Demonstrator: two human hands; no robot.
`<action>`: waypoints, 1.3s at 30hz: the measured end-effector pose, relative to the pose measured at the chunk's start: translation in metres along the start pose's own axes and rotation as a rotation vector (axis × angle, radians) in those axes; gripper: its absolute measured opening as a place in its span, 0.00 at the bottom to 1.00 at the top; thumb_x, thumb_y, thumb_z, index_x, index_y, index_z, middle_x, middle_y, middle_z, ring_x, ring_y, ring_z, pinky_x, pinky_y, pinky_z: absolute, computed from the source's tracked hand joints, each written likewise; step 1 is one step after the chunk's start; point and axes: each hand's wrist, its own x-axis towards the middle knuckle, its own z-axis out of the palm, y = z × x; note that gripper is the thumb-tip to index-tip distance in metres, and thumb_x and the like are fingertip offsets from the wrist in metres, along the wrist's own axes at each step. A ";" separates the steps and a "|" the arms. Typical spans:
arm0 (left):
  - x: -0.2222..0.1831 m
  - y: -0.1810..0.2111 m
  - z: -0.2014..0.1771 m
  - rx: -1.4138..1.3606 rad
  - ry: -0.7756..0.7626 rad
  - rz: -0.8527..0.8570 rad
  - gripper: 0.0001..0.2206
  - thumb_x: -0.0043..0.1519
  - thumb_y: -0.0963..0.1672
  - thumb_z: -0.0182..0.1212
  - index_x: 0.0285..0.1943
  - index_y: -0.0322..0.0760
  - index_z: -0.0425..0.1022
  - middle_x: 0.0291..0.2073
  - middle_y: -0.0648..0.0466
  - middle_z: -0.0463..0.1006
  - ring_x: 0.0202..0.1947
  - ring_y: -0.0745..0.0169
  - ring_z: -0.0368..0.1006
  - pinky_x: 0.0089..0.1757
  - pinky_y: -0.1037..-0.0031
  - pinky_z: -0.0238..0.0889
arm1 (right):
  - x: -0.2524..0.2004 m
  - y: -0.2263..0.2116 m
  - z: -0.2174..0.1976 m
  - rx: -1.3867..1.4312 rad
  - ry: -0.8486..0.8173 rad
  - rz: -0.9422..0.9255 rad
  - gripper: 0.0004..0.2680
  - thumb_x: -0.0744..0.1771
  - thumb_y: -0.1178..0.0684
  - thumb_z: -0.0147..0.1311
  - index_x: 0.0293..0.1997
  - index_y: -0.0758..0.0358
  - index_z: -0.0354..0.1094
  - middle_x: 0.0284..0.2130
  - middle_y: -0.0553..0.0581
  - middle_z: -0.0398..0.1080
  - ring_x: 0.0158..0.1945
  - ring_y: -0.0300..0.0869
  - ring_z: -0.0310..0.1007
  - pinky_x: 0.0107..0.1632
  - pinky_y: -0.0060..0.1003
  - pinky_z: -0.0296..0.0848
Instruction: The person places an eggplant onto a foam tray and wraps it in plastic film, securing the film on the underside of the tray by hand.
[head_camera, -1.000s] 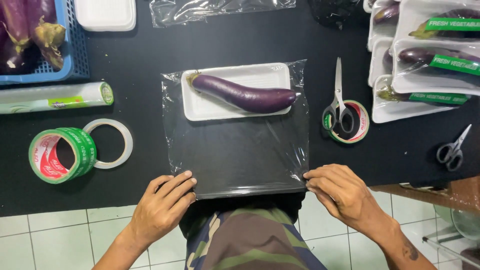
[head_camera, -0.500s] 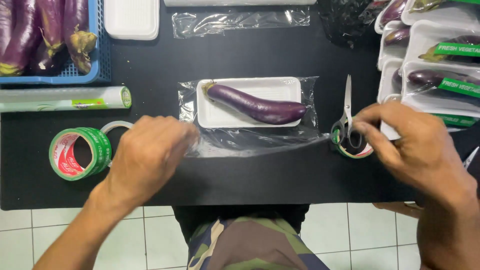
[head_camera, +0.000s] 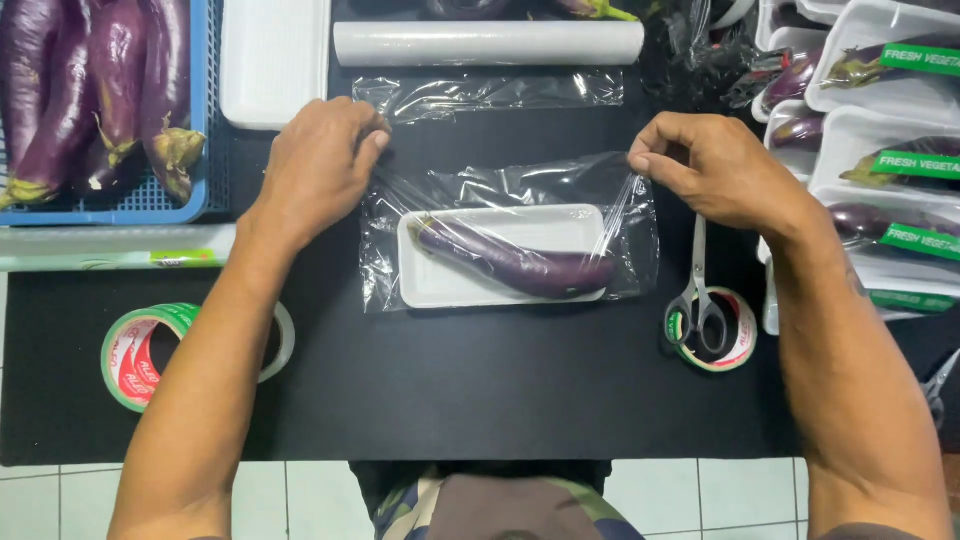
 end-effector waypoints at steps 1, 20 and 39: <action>0.008 0.011 0.005 -0.002 -0.003 -0.002 0.07 0.72 0.44 0.53 0.45 0.37 0.74 0.37 0.45 0.76 0.42 0.39 0.69 0.40 0.50 0.62 | -0.001 0.000 -0.001 0.000 -0.004 0.001 0.06 0.71 0.50 0.54 0.42 0.58 0.73 0.31 0.50 0.73 0.33 0.40 0.68 0.40 0.39 0.64; 0.063 0.113 0.032 -0.514 -0.395 0.252 0.08 0.64 0.46 0.62 0.36 0.38 0.80 0.21 0.50 0.80 0.25 0.54 0.78 0.32 0.66 0.70 | 0.039 -0.069 0.001 0.132 -0.288 -0.133 0.24 0.59 0.46 0.71 0.56 0.66 0.70 0.39 0.65 0.77 0.44 0.57 0.76 0.47 0.54 0.73; 0.028 0.011 0.027 -0.388 -0.450 -0.010 0.08 0.59 0.46 0.71 0.34 0.37 0.85 0.22 0.47 0.81 0.24 0.51 0.78 0.36 0.63 0.71 | 0.049 -0.055 0.019 0.222 -0.316 -0.078 0.05 0.62 0.54 0.68 0.33 0.64 0.81 0.38 0.61 0.80 0.38 0.51 0.75 0.45 0.50 0.73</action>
